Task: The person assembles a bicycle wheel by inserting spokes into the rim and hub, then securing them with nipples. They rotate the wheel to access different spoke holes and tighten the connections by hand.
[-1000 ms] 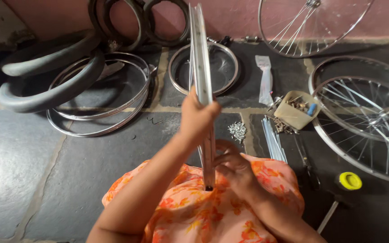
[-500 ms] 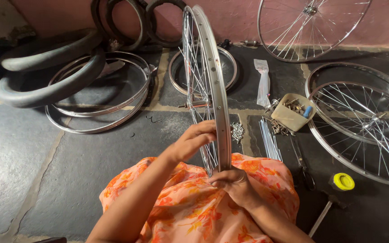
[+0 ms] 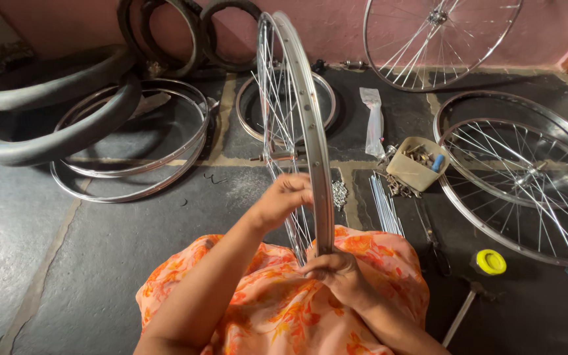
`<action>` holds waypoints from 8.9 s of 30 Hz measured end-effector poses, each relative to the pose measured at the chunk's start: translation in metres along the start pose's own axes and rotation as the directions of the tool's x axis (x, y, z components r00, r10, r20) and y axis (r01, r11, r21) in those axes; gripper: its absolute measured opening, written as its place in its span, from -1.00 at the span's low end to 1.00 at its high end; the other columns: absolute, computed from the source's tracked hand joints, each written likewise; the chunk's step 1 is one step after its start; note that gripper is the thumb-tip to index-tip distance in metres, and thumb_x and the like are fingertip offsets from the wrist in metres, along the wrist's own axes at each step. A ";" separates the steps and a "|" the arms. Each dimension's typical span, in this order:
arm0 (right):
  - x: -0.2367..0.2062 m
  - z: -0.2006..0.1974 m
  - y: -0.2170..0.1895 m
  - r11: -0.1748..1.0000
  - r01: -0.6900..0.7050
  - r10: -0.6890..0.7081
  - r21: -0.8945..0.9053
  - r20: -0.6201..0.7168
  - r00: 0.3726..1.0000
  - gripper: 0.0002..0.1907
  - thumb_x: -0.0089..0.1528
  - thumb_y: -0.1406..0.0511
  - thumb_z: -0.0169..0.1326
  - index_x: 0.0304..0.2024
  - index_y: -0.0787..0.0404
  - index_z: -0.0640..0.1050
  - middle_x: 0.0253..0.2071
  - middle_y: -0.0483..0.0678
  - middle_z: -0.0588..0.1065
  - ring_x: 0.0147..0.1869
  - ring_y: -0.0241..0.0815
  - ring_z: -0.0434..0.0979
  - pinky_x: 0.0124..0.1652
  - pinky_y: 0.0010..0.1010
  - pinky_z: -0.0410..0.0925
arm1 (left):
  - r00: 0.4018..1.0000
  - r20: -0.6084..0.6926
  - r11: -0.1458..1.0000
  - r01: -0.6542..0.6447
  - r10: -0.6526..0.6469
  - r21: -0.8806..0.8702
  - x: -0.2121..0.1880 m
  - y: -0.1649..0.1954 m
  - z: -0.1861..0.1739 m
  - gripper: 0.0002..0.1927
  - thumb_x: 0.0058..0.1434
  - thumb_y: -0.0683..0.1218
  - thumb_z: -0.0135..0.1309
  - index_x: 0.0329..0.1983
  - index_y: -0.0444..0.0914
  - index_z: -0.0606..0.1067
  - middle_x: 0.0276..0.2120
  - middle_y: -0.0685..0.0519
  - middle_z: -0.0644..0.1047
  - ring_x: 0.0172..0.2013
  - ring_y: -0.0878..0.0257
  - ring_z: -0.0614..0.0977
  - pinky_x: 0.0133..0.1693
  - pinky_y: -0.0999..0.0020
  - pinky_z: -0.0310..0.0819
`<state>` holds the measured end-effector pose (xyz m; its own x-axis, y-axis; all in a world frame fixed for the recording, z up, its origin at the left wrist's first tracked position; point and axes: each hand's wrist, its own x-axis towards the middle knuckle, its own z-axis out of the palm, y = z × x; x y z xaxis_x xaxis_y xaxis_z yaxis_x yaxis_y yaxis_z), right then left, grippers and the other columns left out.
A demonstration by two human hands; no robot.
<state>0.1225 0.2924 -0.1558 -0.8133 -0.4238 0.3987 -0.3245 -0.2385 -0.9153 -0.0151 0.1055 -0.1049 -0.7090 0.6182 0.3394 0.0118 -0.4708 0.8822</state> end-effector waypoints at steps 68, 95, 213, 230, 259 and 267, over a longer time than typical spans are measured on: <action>0.073 0.033 -0.098 -0.026 0.041 -0.565 -0.999 0.049 0.824 -0.57 0.21 0.48 0.12 0.16 0.26 0.57 0.26 0.09 0.38 0.33 0.17 0.35 0.31 -0.12 0.29 | 0.999 0.036 0.995 0.008 -0.005 -0.103 -0.002 0.008 -0.006 -0.75 0.27 -0.11 0.29 -0.04 -0.30 0.62 -0.09 0.08 0.65 -0.04 0.28 0.63 0.14 0.27 0.49; 0.044 0.027 -0.017 0.911 0.302 -0.374 -0.282 -0.254 0.892 -0.38 0.47 0.37 -0.19 0.51 0.24 -0.09 0.47 0.20 0.16 0.43 -0.06 0.32 0.36 -0.17 0.33 | 0.991 0.076 0.987 0.114 -0.106 -0.110 -0.006 0.008 -0.008 -0.71 0.45 0.00 0.09 0.07 -0.29 0.56 -0.17 0.12 0.60 -0.13 0.31 0.57 -0.13 0.25 0.46; 0.240 -0.067 0.089 -0.458 0.138 -0.203 -0.878 0.254 0.946 -0.83 0.21 0.33 0.12 -0.22 0.34 0.56 -0.32 0.00 0.47 -0.14 -0.09 0.46 -0.10 -0.33 0.38 | 0.997 0.030 0.996 0.079 -0.077 -0.049 -0.012 0.009 0.005 -0.67 0.41 0.05 0.08 0.09 -0.24 0.54 -0.03 0.15 0.56 0.06 0.35 0.51 0.19 0.35 0.37; 0.230 -0.071 0.132 0.625 -0.185 -0.190 -0.758 -0.377 0.906 -0.62 0.26 0.38 0.05 0.13 0.21 0.34 0.06 0.03 0.36 0.00 -0.19 0.44 -0.06 -0.35 0.32 | 0.860 -0.201 0.445 -0.033 0.469 0.895 -0.025 0.025 0.067 -0.27 0.19 -0.07 0.24 0.39 -0.32 0.24 0.09 -0.11 0.47 0.16 -0.04 0.48 0.22 -0.07 0.12; 0.265 -0.090 0.109 0.974 -0.227 0.171 0.005 -0.670 0.722 -0.71 0.29 0.30 0.19 0.03 0.21 0.49 -0.15 -0.09 0.54 -0.13 -0.28 0.50 -0.16 -0.44 0.41 | 0.939 -0.341 0.921 0.103 0.034 0.375 -0.088 0.161 -0.091 -0.30 -0.32 -0.37 -0.04 0.04 -0.31 0.43 0.19 -0.22 0.52 0.32 -0.03 0.48 0.44 0.05 0.17; 0.259 -0.030 0.109 0.655 0.200 -0.548 -0.728 -0.276 0.789 -0.89 0.45 0.45 0.01 0.00 0.21 0.41 -0.09 -0.03 0.48 -0.08 -0.18 0.56 -0.09 -0.45 0.49 | 0.939 -0.344 0.919 0.113 0.025 0.377 -0.071 0.158 -0.071 -0.23 -0.31 -0.37 -0.01 0.13 -0.28 0.35 0.16 -0.17 0.55 0.33 -0.01 0.48 0.46 0.06 0.11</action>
<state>-0.1384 0.1828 -0.1539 -0.5975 0.0379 0.8010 -0.7272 0.3953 -0.5611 -0.0130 -0.0575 -0.0131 -0.9077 0.3518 0.2286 0.1963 -0.1255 0.9725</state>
